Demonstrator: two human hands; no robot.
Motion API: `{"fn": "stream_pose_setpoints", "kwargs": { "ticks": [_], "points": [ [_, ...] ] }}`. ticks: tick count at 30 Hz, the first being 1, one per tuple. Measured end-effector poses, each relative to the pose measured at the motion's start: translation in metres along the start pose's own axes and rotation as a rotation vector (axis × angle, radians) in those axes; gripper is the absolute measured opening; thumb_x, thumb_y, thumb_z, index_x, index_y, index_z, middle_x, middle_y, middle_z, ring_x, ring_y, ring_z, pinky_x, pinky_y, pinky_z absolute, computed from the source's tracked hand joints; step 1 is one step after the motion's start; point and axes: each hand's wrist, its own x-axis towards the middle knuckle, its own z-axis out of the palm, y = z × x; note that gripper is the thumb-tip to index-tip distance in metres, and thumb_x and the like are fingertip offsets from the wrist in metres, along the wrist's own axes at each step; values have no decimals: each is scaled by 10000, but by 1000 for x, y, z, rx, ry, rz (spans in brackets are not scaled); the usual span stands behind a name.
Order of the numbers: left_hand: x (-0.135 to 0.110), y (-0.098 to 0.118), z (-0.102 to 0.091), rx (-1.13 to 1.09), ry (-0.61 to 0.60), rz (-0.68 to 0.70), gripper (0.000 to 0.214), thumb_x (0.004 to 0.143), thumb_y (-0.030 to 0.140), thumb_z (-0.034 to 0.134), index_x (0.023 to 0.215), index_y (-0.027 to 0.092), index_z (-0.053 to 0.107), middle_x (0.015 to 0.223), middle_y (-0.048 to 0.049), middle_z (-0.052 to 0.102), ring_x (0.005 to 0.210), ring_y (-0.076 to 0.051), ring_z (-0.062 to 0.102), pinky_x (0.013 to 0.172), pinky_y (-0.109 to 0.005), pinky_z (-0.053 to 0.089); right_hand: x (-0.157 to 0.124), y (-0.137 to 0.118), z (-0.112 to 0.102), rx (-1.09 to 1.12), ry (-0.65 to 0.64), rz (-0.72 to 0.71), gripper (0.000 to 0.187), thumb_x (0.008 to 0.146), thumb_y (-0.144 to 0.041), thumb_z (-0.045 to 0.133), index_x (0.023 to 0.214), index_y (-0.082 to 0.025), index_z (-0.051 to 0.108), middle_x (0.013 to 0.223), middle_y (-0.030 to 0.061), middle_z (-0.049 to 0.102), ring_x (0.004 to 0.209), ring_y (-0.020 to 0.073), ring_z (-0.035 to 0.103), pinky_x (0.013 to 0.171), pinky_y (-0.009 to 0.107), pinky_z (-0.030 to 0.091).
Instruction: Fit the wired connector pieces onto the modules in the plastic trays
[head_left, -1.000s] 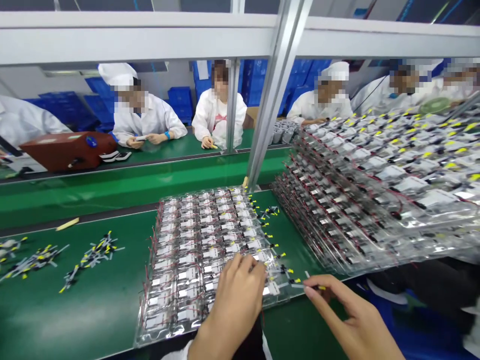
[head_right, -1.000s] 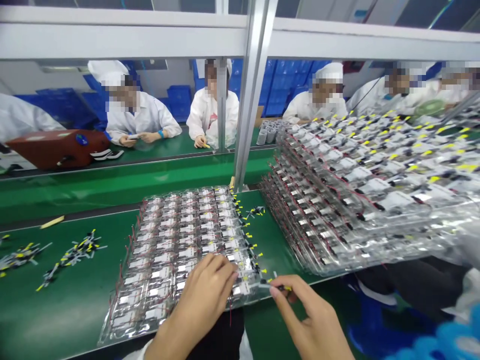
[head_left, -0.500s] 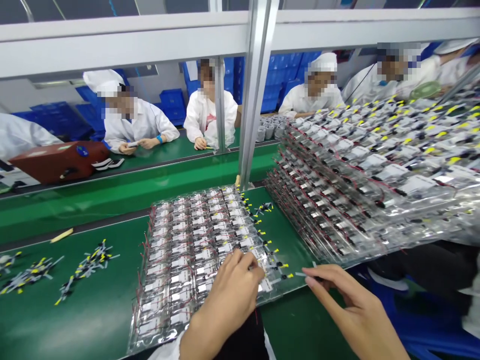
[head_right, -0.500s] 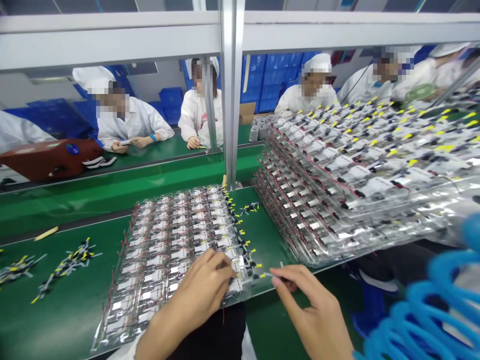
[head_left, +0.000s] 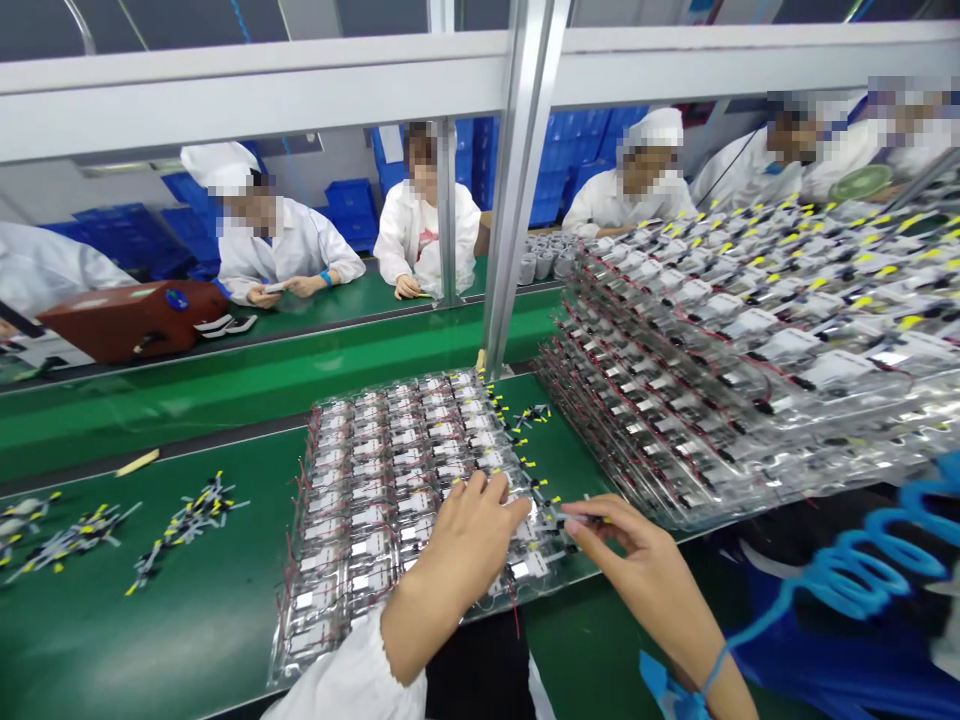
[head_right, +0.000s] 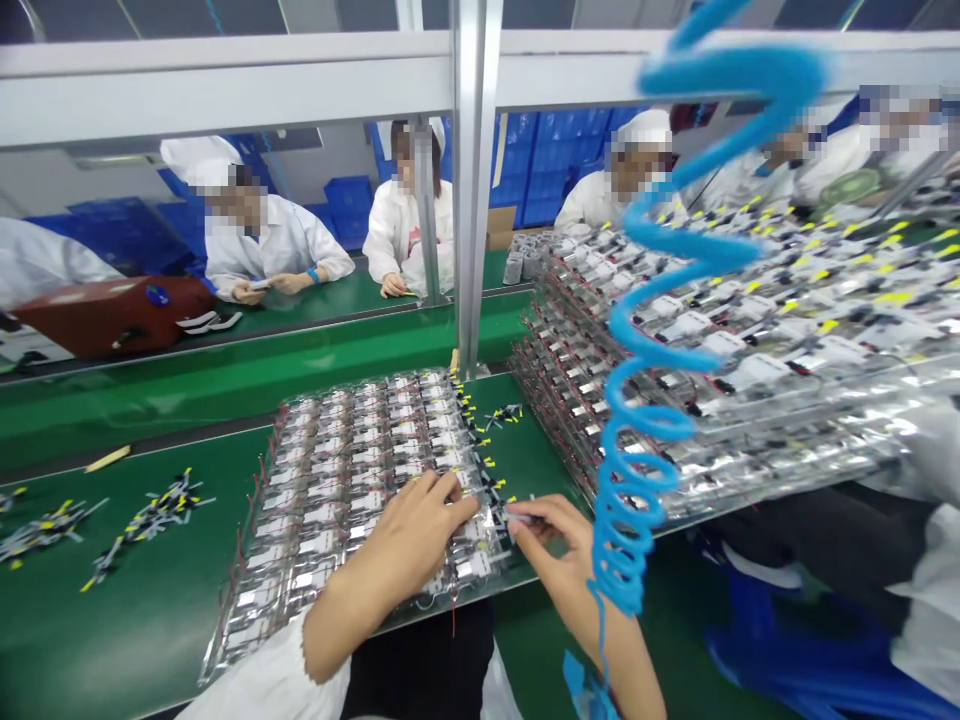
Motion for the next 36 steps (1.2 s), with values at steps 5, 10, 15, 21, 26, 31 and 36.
{"fn": "stream_pose_setpoints", "kwargs": {
  "ticks": [5, 10, 15, 21, 26, 31, 36],
  "points": [
    [1, 1, 0, 22, 9, -11, 417, 841, -29, 457, 1156, 204, 600, 1124, -87, 560, 1059, -288, 541, 861, -427, 510, 14, 4, 13, 10, -80, 38, 402, 826, -595, 653, 851, -205, 745, 852, 67, 670, 745, 207, 643, 677, 300, 530],
    [0, -3, 8, 29, 60, 18, 373, 875, 30, 469, 1159, 237, 592, 1104, -79, 542, 1051, -283, 526, 849, -420, 510, 22, 5, 17, -54, -98, 30, 279, 828, -485, 647, 849, -223, 740, 854, 39, 670, 730, 190, 594, 679, 306, 467],
    [0, -4, 10, 2, 64, 2, 380, 851, 31, 479, 1174, 216, 556, 1117, -91, 535, 1045, -291, 523, 868, -460, 504, 26, 7, 17, -38, -147, 39, 232, 866, -430, 607, 893, -236, 732, 908, 31, 672, 823, 196, 593, 756, 305, 445],
    [-2, -5, 6, -72, 80, -6, 230, 918, 137, 483, 1129, 205, 544, 1112, -82, 533, 1026, -284, 528, 851, -431, 503, 28, 12, 20, -1, -170, 51, 249, 827, -445, 638, 892, -224, 732, 889, 47, 665, 826, 218, 617, 780, 326, 473],
    [-3, -10, 10, -140, 122, -12, 174, 986, 165, 428, 1117, 223, 526, 1086, -64, 543, 975, -250, 551, 790, -378, 493, 31, 11, 25, -2, -211, 28, 199, 835, -417, 657, 879, -232, 713, 889, 35, 650, 824, 211, 615, 783, 319, 476],
    [-3, -14, 14, -210, 150, -47, 121, 975, 191, 494, 1091, 193, 531, 1053, -52, 582, 1002, -246, 554, 870, -392, 472, 33, 11, 27, -6, -251, -18, 177, 869, -397, 631, 871, -238, 707, 879, 23, 635, 834, 201, 611, 788, 311, 460],
    [-2, -15, 17, -203, 141, -55, 128, 970, 231, 519, 1075, 195, 582, 1028, -54, 584, 1015, -255, 554, 860, -383, 481, 34, 9, 25, -10, -249, 2, 210, 851, -421, 630, 860, -228, 715, 867, 33, 645, 829, 212, 614, 775, 321, 460]
  ]
}}
